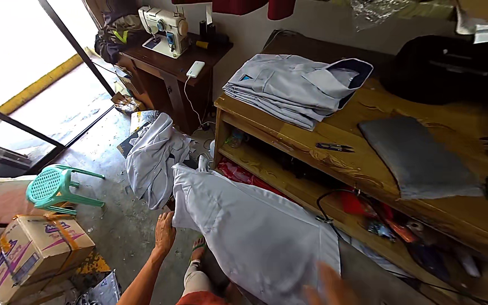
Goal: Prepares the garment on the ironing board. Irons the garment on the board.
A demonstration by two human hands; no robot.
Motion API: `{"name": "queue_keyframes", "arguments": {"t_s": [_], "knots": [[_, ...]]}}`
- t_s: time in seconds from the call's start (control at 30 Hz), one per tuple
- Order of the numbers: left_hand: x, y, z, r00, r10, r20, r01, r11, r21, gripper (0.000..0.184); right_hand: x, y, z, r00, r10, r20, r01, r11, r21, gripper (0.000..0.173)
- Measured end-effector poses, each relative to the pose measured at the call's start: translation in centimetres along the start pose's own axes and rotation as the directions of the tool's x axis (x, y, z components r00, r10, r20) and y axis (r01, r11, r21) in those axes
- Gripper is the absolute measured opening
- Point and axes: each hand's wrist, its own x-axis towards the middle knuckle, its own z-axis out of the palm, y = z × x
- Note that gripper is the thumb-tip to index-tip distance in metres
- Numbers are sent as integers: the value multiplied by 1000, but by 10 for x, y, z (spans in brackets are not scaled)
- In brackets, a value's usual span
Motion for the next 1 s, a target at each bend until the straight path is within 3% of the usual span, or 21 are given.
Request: {"name": "queue_keyframes", "arguments": {"t_s": [0.07,0.13,0.2,0.37,0.5,0.57,0.63,0.7,0.73,0.8,0.87,0.93,1.0], "knots": [[-12,10,-10,997,50,-58,-52,998,-35,28,10,-13,73,974,-217,59,215,976,41,60],[-21,22,-22,990,114,-82,-116,993,-23,26,27,4,103,946,-322,42,325,942,-87,59],[-29,40,-38,978,203,-41,-203,979,2,24,60,37,88,942,-335,-23,328,933,-150,57],[-42,132,-48,908,389,157,-378,921,-97,23,138,92,1,989,-95,-115,80,989,-127,54],[-23,210,-25,920,321,226,-269,935,-232,26,155,52,-24,979,-107,-175,112,993,21,49],[-10,227,-19,881,327,342,-201,913,-354,37,147,34,-16,977,-148,-152,163,983,87,47],[-8,224,-20,818,402,411,-162,848,-505,48,131,25,-9,975,-172,-143,188,976,110,48],[-17,200,-29,828,401,391,-119,808,-577,34,107,24,-8,985,-138,-101,153,975,158,45],[-22,180,-37,820,353,451,-54,832,-553,29,92,27,-8,991,-115,-75,127,976,178,44],[-27,133,-52,747,191,637,53,938,-342,34,61,36,-8,998,-54,-22,57,978,202,40],[-31,92,-57,653,-45,756,69,998,-1,40,37,43,-3,1000,6,20,-10,979,202,36],[-40,71,-43,643,-181,745,77,982,172,69,24,40,4,996,47,71,-62,973,223,33],[-51,69,-14,746,-178,641,121,984,132,100,22,29,14,993,32,113,-61,963,263,30]]}}
